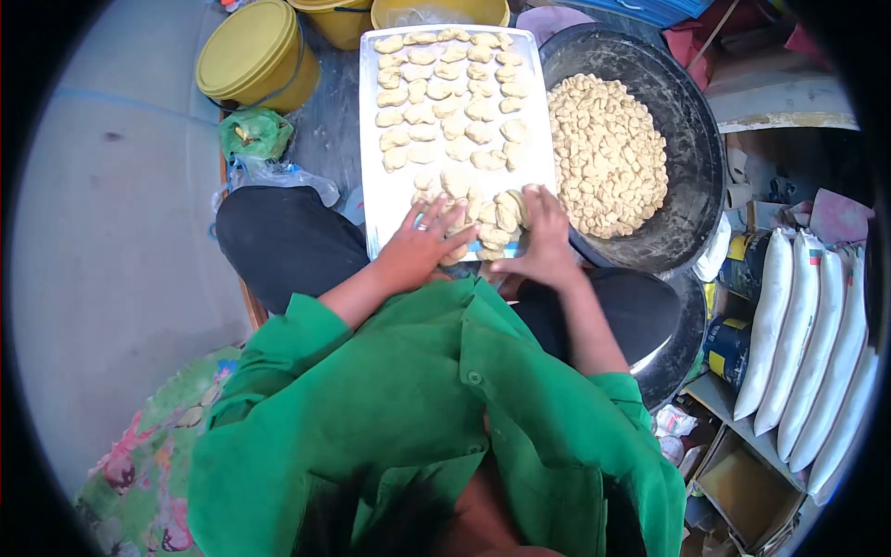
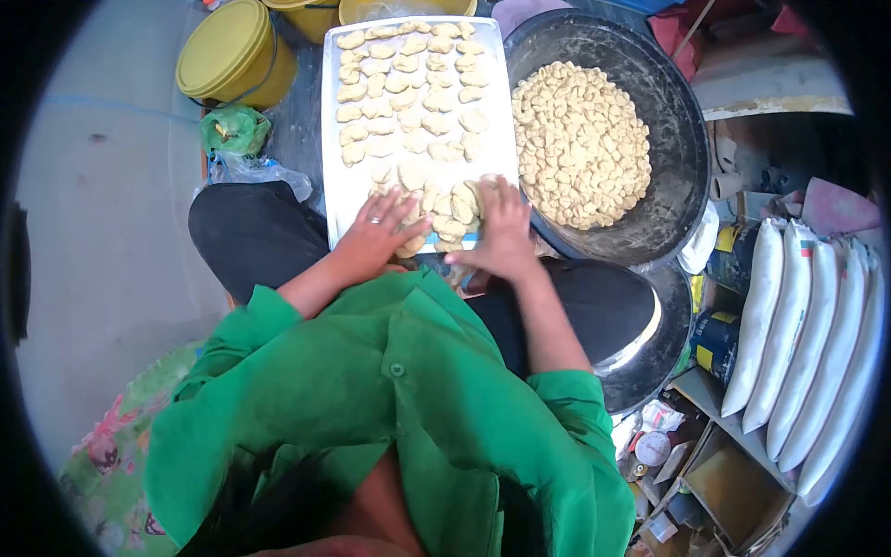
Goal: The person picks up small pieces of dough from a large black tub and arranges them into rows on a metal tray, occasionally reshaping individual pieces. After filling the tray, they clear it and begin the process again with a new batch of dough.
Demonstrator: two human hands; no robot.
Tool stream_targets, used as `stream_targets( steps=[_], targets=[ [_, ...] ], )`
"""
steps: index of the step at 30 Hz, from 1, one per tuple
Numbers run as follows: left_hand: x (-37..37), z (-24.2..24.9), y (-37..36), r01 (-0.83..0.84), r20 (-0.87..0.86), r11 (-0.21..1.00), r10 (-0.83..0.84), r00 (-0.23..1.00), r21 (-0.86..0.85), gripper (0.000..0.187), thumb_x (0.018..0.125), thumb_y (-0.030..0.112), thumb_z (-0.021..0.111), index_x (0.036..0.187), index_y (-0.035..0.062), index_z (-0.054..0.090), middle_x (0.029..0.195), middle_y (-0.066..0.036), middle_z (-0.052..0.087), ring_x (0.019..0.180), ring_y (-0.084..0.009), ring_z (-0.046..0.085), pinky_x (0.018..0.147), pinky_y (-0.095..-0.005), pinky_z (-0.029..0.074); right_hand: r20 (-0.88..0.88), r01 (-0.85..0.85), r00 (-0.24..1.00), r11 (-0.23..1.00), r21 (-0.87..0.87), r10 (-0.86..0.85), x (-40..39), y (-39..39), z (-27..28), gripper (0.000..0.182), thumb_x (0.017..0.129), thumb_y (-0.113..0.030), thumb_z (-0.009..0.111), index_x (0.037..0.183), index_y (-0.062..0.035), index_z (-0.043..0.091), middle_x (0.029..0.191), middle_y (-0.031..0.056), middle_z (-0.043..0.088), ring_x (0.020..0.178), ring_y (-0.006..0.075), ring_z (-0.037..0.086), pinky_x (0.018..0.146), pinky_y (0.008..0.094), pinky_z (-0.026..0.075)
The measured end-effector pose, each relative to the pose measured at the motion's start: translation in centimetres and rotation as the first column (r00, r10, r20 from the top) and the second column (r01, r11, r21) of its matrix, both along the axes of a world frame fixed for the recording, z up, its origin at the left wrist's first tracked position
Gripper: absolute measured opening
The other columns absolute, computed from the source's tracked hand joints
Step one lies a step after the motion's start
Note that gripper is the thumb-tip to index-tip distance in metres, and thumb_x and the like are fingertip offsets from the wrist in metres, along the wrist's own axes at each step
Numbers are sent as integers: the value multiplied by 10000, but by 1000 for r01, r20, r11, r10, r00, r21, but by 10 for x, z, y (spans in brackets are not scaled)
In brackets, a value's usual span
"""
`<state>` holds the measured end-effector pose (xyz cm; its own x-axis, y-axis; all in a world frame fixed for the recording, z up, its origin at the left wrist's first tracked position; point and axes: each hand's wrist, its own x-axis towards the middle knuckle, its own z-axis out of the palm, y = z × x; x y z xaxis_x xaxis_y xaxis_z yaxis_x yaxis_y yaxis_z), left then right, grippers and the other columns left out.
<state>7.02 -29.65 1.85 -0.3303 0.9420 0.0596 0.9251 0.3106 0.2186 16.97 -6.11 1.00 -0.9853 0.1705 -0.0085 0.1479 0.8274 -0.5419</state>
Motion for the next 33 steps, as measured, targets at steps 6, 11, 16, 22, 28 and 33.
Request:
stream_targets(
  steps=[6,11,16,22,28,33],
  targets=[
    [-2,-57,50,35,-36,965,-26,999,262,536,784,386,661,1249,155,531,1197,-123,510,1138,-329,477,978,-480,369,-195,-117,972,990,83,131,2,5,-49,748,525,-342,832,1222,-243,580,1290,133,460,1211,346,390,1003,499,312],
    [-2,-42,106,-112,202,880,18,979,462,358,835,277,621,1139,92,576,1009,-139,553,944,-333,555,827,-410,470,-440,59,885,974,-219,-153,-10,21,-40,405,612,-77,683,1013,-114,650,1061,170,546,1040,364,521,923,426,440],
    [-15,34,216,-118,291,724,-119,949,680,388,854,317,615,1128,48,561,1021,-166,527,983,-353,547,841,-423,458,-536,287,699,872,-396,-474,-17,119,13,438,671,-95,722,1077,-10,580,1078,154,528,1007,288,514,884,385,427],
    [-85,96,215,3,37,727,-38,999,686,498,833,399,637,1225,101,564,1294,-175,479,1170,-346,497,1016,-422,372,-422,515,799,850,112,-428,-37,208,90,543,691,-152,703,1219,-109,583,1232,179,506,1080,335,538,960,386,434],
    [-92,61,57,-460,297,883,464,834,-88,287,842,248,594,1024,28,626,1020,-187,619,940,-343,603,808,-424,476,-228,94,962,963,-252,-153,-81,71,49,294,765,-140,659,1054,-87,644,897,143,671,850,283,651,777,354,503],
    [-53,-23,18,-660,370,749,599,710,53,234,821,142,605,1033,43,608,1033,-212,572,916,-399,596,813,-459,487,14,66,998,997,-40,-66,-99,-63,-4,376,787,-316,678,1121,-164,596,1041,135,587,960,310,601,844,387,491]
  ],
)
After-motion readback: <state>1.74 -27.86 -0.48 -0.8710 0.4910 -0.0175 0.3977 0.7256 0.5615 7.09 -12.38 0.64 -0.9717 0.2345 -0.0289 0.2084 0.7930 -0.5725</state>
